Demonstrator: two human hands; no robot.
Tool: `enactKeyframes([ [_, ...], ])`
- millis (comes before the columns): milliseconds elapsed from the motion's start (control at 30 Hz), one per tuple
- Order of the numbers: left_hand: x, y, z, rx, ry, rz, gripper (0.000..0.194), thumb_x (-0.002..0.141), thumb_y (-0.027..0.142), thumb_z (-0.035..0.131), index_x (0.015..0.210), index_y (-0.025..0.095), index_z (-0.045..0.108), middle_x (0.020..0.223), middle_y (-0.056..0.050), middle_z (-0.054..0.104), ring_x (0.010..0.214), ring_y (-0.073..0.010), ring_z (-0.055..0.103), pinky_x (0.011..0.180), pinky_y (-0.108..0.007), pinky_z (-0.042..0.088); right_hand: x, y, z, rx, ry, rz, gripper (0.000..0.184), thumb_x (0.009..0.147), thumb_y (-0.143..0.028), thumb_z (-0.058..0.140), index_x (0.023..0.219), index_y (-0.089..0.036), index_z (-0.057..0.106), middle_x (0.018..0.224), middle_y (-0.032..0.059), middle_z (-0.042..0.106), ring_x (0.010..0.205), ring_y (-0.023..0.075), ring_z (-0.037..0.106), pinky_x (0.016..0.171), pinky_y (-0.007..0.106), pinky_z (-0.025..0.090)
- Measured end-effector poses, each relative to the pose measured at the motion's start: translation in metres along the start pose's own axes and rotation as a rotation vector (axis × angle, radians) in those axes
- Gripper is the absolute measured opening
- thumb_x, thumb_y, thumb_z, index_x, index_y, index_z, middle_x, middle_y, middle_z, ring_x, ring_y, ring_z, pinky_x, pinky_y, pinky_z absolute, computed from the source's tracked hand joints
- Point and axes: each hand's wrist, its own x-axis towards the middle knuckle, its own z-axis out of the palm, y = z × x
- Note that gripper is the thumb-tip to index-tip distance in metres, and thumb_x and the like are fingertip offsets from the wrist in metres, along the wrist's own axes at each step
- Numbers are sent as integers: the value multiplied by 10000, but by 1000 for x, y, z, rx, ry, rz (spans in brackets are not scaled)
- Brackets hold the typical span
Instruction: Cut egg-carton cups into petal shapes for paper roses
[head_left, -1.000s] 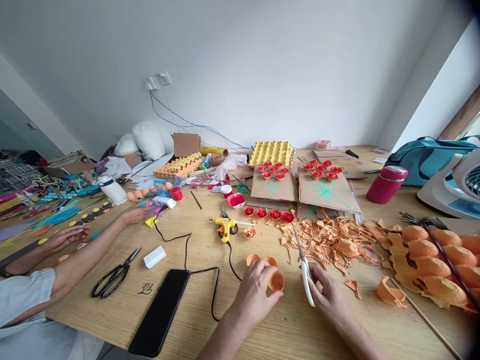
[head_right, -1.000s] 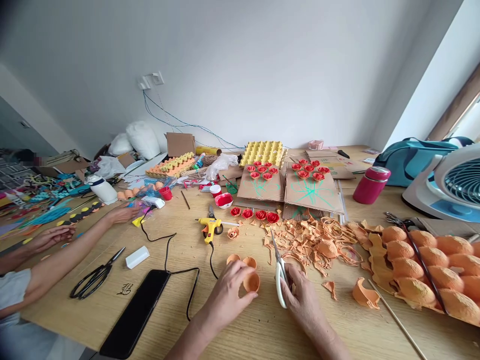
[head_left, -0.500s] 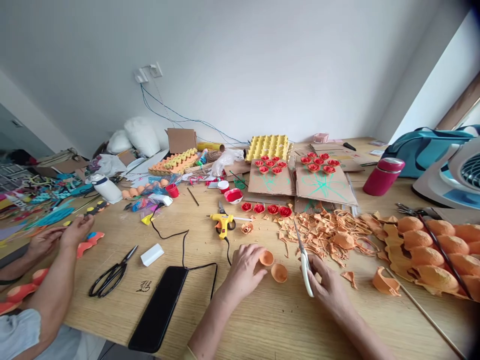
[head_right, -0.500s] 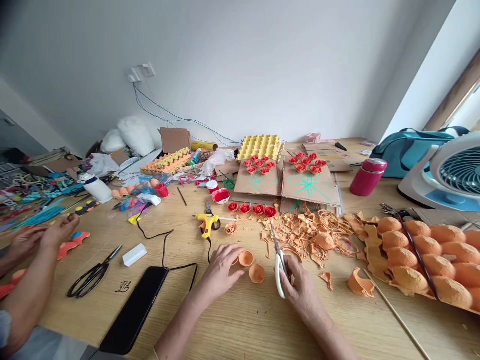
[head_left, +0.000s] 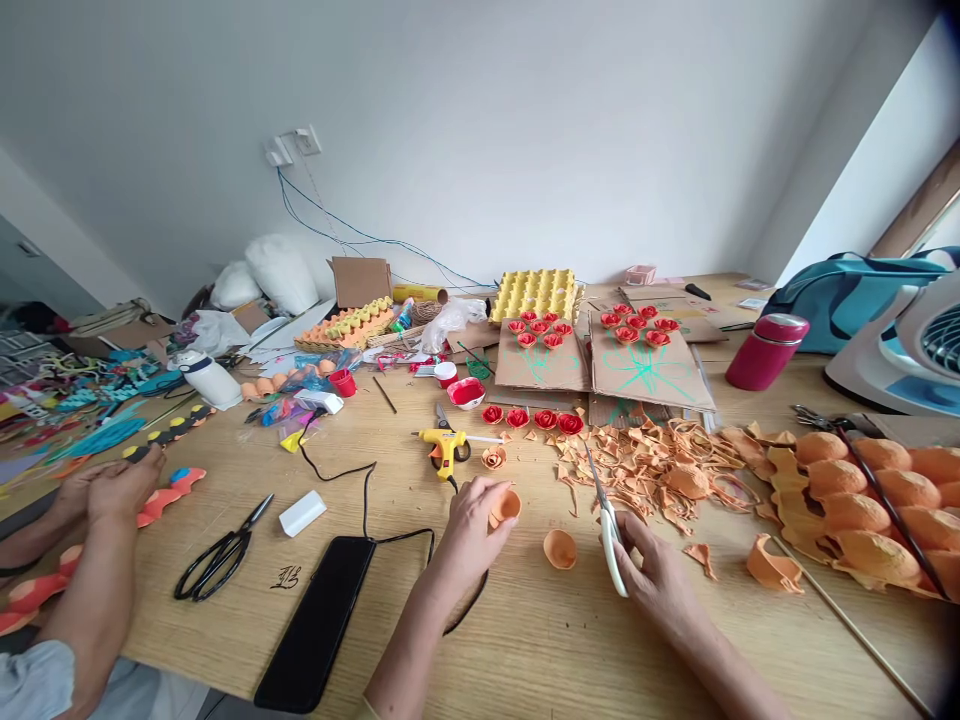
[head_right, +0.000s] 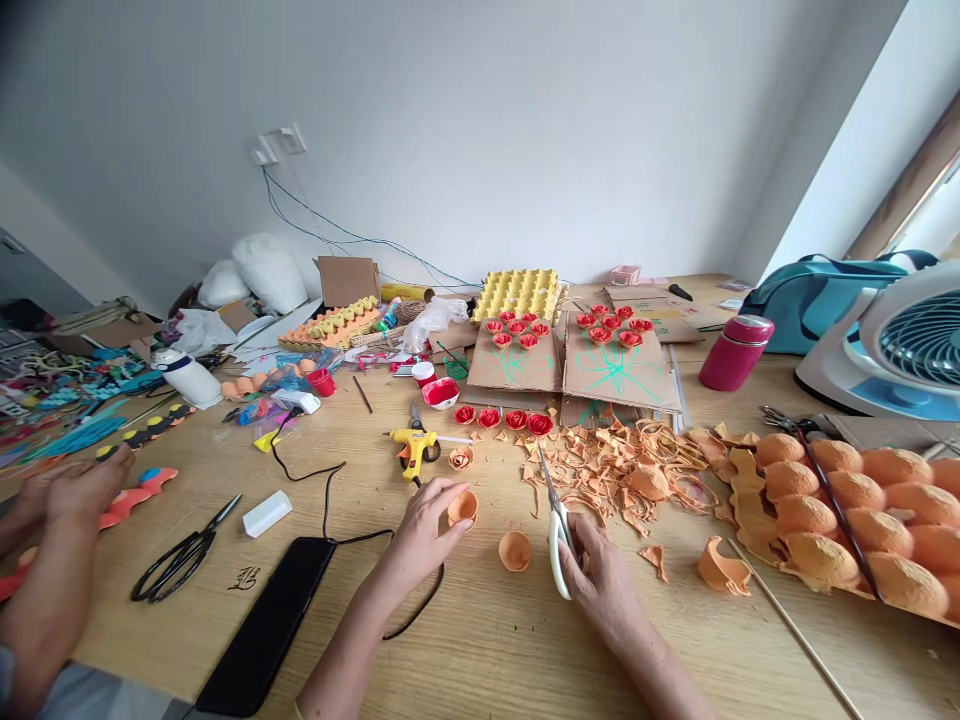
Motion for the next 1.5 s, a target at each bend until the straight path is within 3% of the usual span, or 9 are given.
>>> enactKeyframes([
  [100, -7, -8, -1, -92, 14, -55, 406, 825, 139, 653, 1218, 237, 632, 1148, -72, 611, 1122, -245, 582, 1026, -421, 442, -1, 0, 1, 3, -9, 1, 304, 956, -485, 444, 809, -230, 523, 678, -9, 519, 620, 165, 476, 556, 262, 407],
  [267, -9, -16, 12, -136, 51, -95, 391, 777, 119, 700, 1149, 236, 680, 1120, -71, 622, 1096, -255, 592, 1012, -455, 452, -1, 2, 2, -13, -16, -4, 306, 957, -484, 437, 800, -234, 518, 655, -13, 507, 608, 162, 460, 542, 257, 399],
  [800, -16, -27, 18, -330, 63, -113, 419, 825, 165, 647, 1233, 260, 658, 1227, -63, 693, 1153, -233, 615, 1037, -419, 466, 1, 0, 0, 21, 21, -8, 318, 933, -498, 464, 782, -228, 540, 685, 3, 556, 611, 167, 489, 562, 266, 425],
  [867, -16, -23, 16, -413, 84, -122, 395, 860, 227, 633, 1255, 241, 635, 1238, -81, 677, 1133, -231, 623, 1000, -396, 484, 0, 0, -1, 48, 18, -8, 302, 930, -489, 471, 837, -219, 570, 712, 10, 582, 627, 170, 507, 579, 271, 435],
  [967, -15, -14, 13, -737, 17, -199, 464, 894, 402, 618, 1310, 201, 574, 1180, -114, 683, 987, -228, 683, 801, -336, 541, 0, -1, -1, 105, 4, -9, 305, 932, -477, 471, 926, -205, 609, 737, 14, 602, 656, 178, 535, 602, 278, 450],
  [1033, -15, -4, 13, -939, -49, -257, 572, 860, 513, 640, 1322, 187, 554, 1132, -120, 676, 885, -219, 699, 663, -287, 517, 0, -4, -1, 155, -3, 0, 299, 920, -470, 499, 971, -205, 628, 756, 15, 615, 684, 186, 554, 617, 283, 462],
  [1133, -18, 15, 16, -1063, -95, -269, 640, 783, 548, 720, 1283, 176, 573, 1114, -118, 652, 851, -213, 682, 600, -256, 468, -1, -11, -1, 267, -21, 29, 292, 871, -467, 593, 1009, -215, 646, 822, 28, 653, 771, 212, 597, 683, 304, 495],
  [1300, -23, 50, 27, -1046, -144, -167, 587, 769, 490, 765, 1238, 187, 587, 1064, -96, 673, 897, -216, 649, 669, -266, 479, -2, -19, 0, 580, -121, 127, 484, 778, -610, 667, 1077, -230, 636, 959, 74, 685, 811, 237, 623, 719, 348, 525],
  [1500, -21, 68, 47, -752, 50, 13, 533, 791, 594, 689, 1180, 230, 677, 1120, -94, 611, 870, -190, 557, 713, -272, 457, -6, -17, 2, 760, -157, 185, 514, 759, -652, 676, 1053, -232, 645, 825, 35, 659, 744, 215, 612, 708, 351, 513],
])
